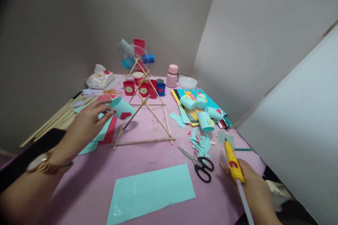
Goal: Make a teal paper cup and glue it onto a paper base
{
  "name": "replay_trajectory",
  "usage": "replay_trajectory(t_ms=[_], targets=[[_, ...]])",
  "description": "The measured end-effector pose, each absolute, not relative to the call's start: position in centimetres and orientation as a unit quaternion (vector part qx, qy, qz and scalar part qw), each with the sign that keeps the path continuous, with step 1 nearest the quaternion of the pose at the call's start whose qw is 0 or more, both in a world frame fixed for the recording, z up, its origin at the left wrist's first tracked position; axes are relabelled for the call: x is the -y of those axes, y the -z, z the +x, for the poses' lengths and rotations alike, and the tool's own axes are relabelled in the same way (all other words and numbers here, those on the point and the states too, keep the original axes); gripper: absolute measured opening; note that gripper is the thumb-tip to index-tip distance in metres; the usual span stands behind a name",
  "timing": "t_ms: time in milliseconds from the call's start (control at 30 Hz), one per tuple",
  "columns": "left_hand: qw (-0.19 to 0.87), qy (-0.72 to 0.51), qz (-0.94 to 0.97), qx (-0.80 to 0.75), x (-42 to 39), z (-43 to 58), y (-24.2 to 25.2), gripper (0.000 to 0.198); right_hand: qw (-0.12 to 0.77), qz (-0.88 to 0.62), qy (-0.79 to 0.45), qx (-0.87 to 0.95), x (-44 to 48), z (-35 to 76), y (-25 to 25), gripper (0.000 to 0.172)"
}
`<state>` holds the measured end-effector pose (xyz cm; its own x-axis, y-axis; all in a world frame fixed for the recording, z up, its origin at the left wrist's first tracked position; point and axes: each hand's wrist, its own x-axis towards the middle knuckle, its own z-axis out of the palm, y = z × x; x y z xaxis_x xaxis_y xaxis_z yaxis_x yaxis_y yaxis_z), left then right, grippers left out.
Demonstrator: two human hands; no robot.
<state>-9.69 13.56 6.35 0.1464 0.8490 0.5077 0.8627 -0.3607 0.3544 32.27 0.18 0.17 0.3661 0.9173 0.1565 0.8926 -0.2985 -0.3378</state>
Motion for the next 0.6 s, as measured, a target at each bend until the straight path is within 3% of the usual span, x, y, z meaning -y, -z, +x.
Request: replay_trajectory(t_ms=[167, 267, 400, 600], targets=[[0.044, 0.406, -0.687, 0.601, -6.6, -10.6, -7.6, 0.022, 0.020, -0.826, 0.011, 0.563, -1.6, 33.4, 0.0, 0.033], [0.033, 0.420, -0.679, 0.602, -2.8, -10.7, -6.9, 0.016, -0.002, -0.817, 0.006, 0.577, -2.7, 34.7, 1.1, 0.030], [-0.061, 0.375, -0.733, 0.565, 0.3, -10.8, -5.2, 0.012, 0.044, -0.771, -0.048, 0.633, -3.7, 37.3, 2.8, 0.031], [-0.068, 0.304, -0.789, 0.530, 2.6, -9.3, -3.1, 0.022, 0.147, -0.747, -0.052, 0.646, -1.2, 35.2, 0.8, 0.044]])
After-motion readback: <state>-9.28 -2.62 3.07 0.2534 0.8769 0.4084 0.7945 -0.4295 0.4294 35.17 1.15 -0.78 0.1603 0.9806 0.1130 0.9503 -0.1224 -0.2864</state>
